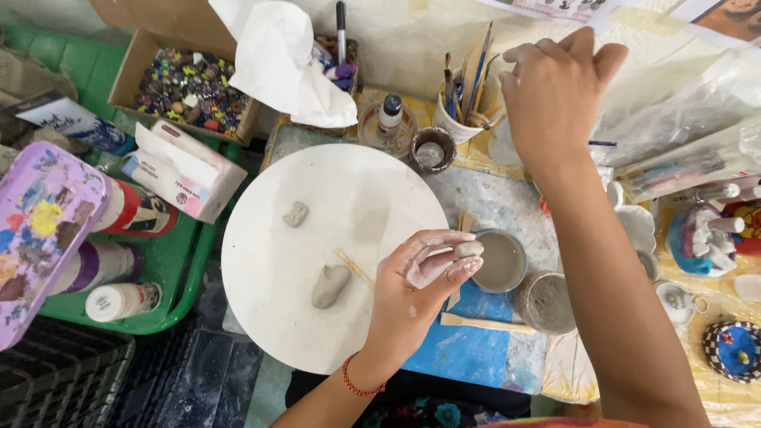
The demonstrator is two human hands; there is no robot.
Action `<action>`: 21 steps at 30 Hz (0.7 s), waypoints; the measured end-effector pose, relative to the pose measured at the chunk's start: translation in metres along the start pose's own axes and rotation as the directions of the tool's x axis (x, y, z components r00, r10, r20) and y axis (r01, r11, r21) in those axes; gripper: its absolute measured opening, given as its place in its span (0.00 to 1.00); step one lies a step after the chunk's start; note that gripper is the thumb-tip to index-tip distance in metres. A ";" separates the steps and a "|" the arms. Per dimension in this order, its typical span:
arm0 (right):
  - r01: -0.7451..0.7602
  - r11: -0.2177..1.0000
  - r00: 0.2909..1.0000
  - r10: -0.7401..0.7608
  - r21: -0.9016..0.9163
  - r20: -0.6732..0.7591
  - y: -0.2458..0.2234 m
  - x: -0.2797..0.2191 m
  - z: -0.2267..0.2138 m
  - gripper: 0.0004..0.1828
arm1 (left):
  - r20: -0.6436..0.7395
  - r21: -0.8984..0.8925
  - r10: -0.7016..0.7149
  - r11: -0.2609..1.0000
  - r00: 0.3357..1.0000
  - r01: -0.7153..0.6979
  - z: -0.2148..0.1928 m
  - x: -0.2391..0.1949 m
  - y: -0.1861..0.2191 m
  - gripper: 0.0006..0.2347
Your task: The person shapes a small piece of clay by hand and uses a thin tool to press indentations into its surface while working at a table.
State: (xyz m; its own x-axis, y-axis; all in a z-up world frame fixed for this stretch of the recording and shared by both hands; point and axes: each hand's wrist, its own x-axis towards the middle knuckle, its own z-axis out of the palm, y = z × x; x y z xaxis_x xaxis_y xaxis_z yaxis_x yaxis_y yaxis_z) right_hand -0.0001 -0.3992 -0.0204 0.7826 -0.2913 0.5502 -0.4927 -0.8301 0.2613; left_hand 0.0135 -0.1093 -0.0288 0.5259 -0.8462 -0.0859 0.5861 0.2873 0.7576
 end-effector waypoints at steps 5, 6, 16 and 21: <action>-0.058 0.984 0.987 0.082 -0.170 0.139 0.007 0.011 0.030 0.12 | 0.003 0.071 -0.008 0.997 1.000 0.007 0.005 0.004 0.005 0.14; -0.071 0.969 0.974 0.119 -0.239 0.192 0.005 0.013 0.036 0.18 | 0.004 0.055 -0.015 0.998 1.000 0.014 0.006 0.004 0.004 0.14; -0.249 0.957 0.969 0.247 0.152 0.035 -0.010 0.010 0.042 0.06 | -0.031 0.158 0.015 0.987 0.999 -0.010 0.001 0.003 -0.005 0.13; -0.235 0.920 0.968 0.250 0.315 -0.008 -0.020 0.008 -0.006 0.06 | -0.051 0.146 0.045 0.989 0.998 -0.037 -0.005 0.003 -0.011 0.13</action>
State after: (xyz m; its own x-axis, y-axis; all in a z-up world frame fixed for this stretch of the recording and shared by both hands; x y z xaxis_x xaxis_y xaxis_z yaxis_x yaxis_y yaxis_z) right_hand 0.0140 -0.3822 -0.0169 0.6314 -0.4856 0.6047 -0.5168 -0.8448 -0.1388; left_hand 0.0121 -0.1128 -0.0406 0.5825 -0.8084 -0.0852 0.4703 0.2496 0.8465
